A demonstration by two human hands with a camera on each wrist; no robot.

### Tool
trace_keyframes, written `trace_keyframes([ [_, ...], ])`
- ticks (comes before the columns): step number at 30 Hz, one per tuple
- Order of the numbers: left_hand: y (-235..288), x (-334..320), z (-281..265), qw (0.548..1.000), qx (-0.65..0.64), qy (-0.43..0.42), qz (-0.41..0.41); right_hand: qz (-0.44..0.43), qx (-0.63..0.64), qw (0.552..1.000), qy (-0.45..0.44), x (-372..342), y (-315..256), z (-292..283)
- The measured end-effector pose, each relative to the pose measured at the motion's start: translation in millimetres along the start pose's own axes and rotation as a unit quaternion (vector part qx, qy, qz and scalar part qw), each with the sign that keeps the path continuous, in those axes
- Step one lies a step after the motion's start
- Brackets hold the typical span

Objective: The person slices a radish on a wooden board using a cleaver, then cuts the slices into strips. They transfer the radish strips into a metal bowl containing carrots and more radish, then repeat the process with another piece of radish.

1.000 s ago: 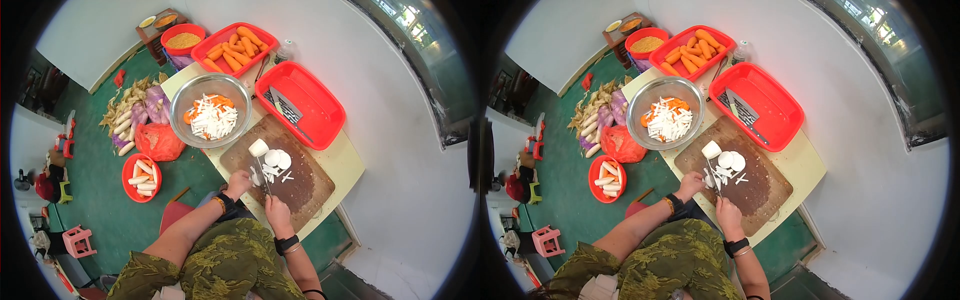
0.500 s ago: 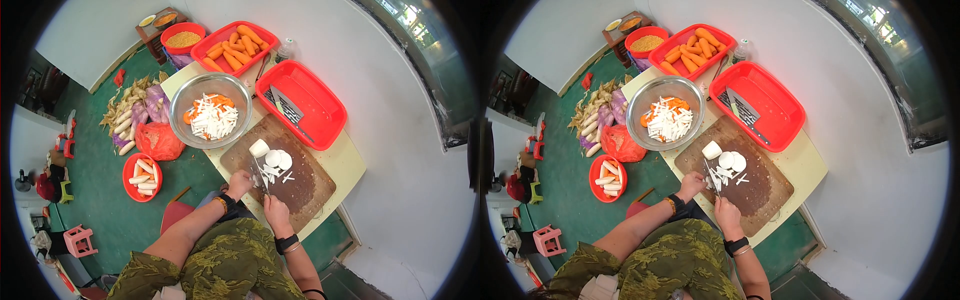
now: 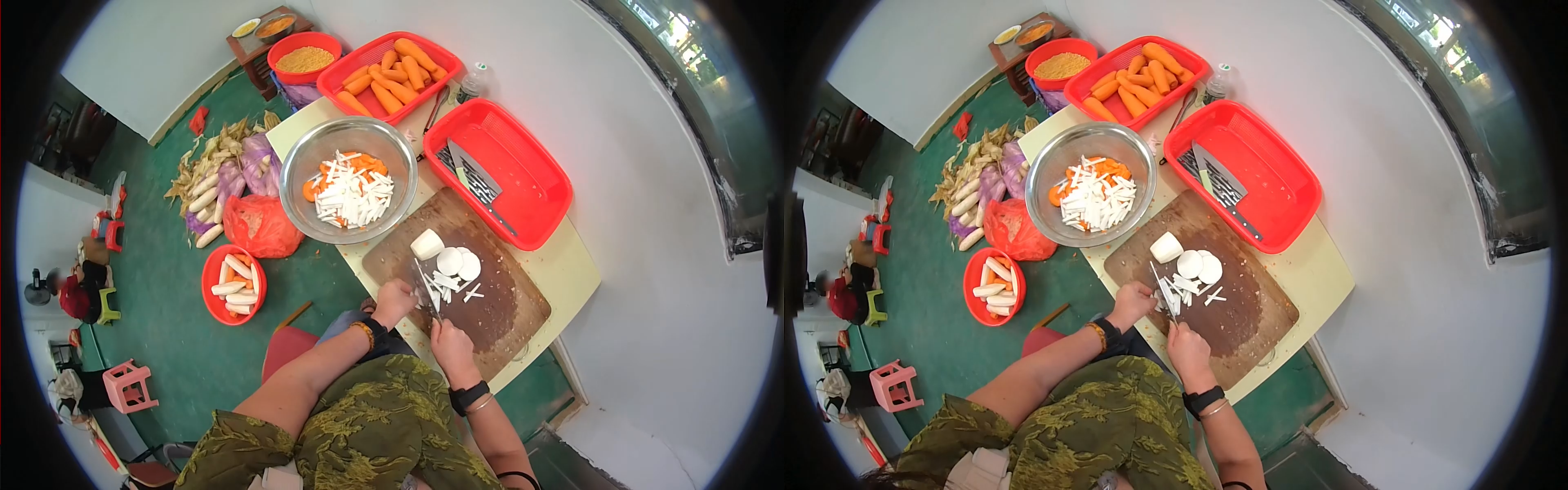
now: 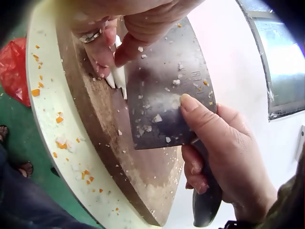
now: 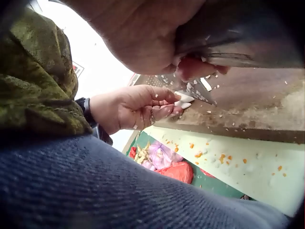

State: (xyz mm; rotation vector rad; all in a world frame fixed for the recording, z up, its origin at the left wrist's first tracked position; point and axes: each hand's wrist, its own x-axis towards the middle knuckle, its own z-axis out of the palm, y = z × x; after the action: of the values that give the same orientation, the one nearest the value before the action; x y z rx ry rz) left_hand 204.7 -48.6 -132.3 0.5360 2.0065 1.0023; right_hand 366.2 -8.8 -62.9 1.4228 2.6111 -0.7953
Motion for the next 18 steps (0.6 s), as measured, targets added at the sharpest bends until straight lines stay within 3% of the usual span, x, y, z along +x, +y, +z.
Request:
trace_keyframes([
  [9, -7, 7, 1, 1.0, 0.003, -0.007, -0.018, -0.03, 0.006, 0.999, 0.018, 3, 6, -5],
  [14, -27, 13, 18, 1.0, -0.011, 0.009, 0.008, 0.007, 0.054, 0.996, 0.066, -18, 15, -25],
  [16, -18, 10, 23, 0.999, -0.032, 0.021, 0.031, 0.026, 0.1, 0.989, 0.102, -21, 25, -22],
  [18, 11, -2, 20, 0.997, -0.075, -0.009, 0.0, 0.045, 0.148, 0.979, 0.135, -23, 41, -14],
])
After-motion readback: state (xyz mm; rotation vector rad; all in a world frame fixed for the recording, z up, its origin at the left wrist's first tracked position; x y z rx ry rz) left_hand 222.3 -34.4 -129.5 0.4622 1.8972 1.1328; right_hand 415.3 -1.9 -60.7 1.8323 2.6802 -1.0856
